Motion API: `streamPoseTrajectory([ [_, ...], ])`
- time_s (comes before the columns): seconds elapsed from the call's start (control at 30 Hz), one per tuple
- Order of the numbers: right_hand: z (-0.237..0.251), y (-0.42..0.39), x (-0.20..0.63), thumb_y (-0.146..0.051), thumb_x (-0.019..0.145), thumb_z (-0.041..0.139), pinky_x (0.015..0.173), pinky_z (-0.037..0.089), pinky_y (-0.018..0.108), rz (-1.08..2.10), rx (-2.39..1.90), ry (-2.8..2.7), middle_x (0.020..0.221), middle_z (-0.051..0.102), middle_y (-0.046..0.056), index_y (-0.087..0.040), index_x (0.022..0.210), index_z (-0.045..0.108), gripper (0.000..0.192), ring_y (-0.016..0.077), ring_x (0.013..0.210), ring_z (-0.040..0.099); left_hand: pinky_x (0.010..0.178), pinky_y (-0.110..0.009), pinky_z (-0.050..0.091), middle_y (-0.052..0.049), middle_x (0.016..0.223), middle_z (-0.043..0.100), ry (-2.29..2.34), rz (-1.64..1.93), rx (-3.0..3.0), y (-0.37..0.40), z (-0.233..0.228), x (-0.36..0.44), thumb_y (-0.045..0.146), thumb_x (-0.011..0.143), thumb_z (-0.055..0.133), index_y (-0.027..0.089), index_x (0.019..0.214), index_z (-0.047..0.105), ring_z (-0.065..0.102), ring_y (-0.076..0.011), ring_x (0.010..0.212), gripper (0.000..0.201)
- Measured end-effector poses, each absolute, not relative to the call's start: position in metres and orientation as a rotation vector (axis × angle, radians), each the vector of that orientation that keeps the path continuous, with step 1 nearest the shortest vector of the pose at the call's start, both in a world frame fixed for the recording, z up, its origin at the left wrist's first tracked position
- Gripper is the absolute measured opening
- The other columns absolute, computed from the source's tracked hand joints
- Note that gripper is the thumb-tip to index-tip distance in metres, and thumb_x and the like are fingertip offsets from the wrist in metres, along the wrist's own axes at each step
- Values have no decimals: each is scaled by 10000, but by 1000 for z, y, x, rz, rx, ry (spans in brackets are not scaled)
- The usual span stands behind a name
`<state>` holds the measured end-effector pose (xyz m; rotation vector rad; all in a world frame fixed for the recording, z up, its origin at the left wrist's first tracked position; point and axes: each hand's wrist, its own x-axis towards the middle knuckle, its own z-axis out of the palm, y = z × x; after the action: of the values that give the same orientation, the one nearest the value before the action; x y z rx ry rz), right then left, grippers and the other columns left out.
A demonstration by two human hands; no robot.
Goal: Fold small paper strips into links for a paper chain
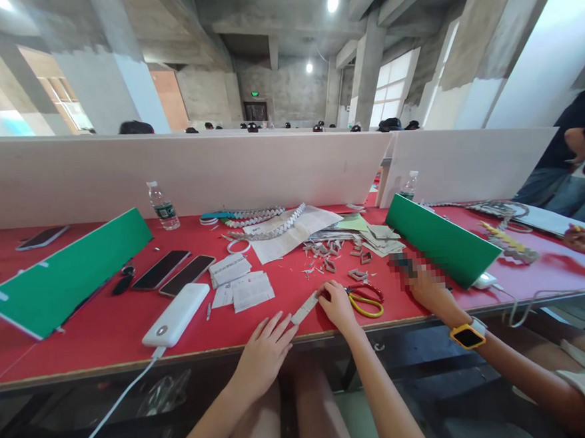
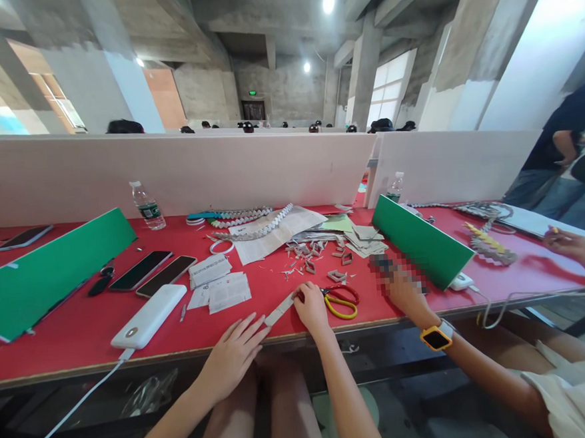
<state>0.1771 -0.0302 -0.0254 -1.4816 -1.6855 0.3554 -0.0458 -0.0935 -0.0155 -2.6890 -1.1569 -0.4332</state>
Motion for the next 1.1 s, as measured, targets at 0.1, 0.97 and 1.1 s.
streamPoseTrajectory([
  [0.1,-25,-31,177,-77,685,476,725,379,310,352,-1488,-1685,786,559,36,-198,666,539,138,195,769,493,1022,-360,288,12,1337,469,-1170,-467,-2709,-94,-17,-47,290,907,350,318,1304,399,384,-173,1241,401],
  [0.97,-15,-38,176,-128,724,545,804,344,306,296,-1460,-1854,900,586,29,-213,782,597,116,192,886,499,765,-318,400,-45,901,516,-1560,-771,-2705,-34,-6,-12,299,869,425,251,1002,617,495,-188,869,238],
  [1.1,-12,-41,176,-139,739,560,791,344,303,302,-1434,-1902,861,599,24,-214,791,601,100,192,878,503,774,-330,404,-44,931,529,-1546,-847,-2733,-33,-8,-13,348,848,473,250,988,633,500,-193,888,234],
])
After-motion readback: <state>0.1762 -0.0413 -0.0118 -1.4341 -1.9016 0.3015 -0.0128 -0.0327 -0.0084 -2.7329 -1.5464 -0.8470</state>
